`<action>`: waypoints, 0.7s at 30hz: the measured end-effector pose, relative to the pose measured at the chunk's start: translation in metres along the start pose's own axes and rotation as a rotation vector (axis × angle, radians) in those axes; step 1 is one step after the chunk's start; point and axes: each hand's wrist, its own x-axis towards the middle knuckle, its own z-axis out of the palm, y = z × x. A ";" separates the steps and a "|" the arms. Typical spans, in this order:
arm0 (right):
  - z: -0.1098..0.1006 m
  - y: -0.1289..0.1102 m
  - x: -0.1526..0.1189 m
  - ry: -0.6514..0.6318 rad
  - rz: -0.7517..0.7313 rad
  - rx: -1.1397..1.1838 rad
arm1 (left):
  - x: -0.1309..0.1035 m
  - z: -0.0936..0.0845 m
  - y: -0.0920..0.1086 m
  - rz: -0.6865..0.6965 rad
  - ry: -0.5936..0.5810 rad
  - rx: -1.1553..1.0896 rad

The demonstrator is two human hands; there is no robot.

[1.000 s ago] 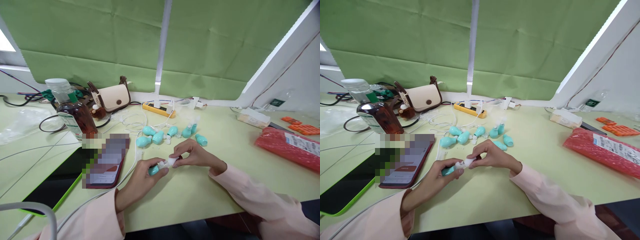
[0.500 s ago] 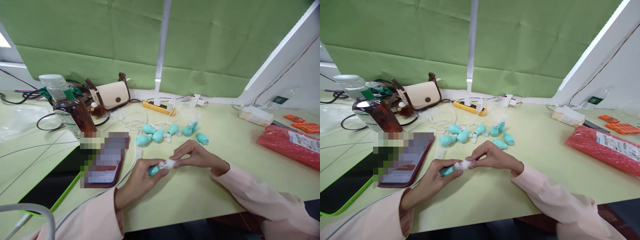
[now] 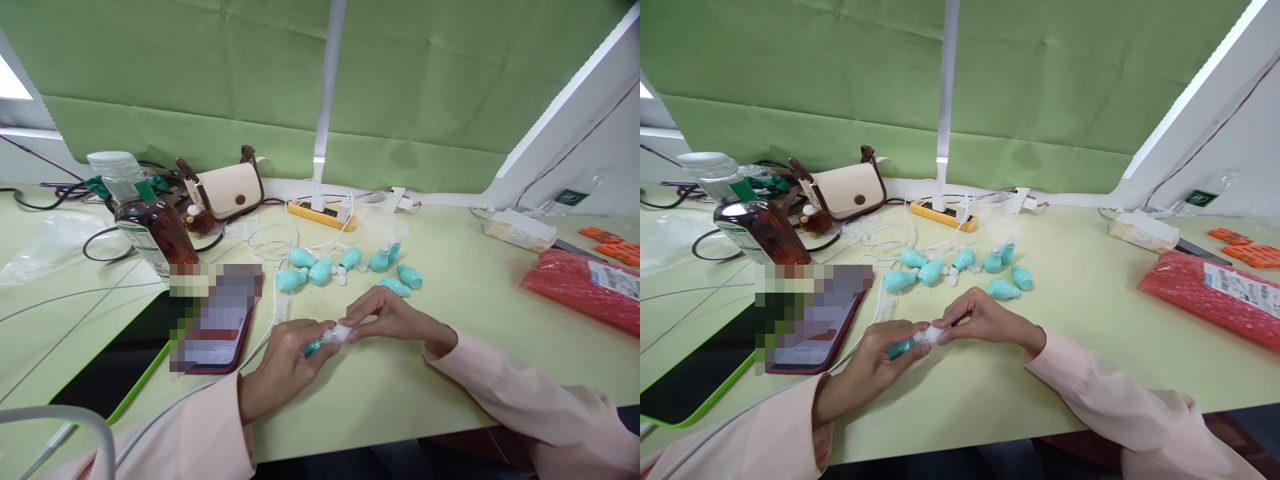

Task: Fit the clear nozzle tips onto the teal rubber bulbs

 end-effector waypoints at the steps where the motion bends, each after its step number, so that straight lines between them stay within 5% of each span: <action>1: 0.000 0.000 0.000 0.006 0.000 0.013 | -0.001 0.000 -0.001 0.002 0.007 -0.001; 9: 0.007 0.004 -0.001 0.104 0.012 0.131 | 0.000 0.000 0.003 0.039 0.050 -0.063; 14: 0.004 -0.019 -0.003 0.276 -0.059 0.094 | -0.001 -0.001 0.008 -0.012 0.055 -0.272; 19: -0.051 -0.056 0.007 0.808 -0.139 -0.239 | -0.001 -0.002 0.001 -0.030 0.201 -0.302; 21: -0.083 -0.061 0.018 0.911 -0.139 -0.445 | -0.001 -0.003 0.001 0.007 0.202 -0.261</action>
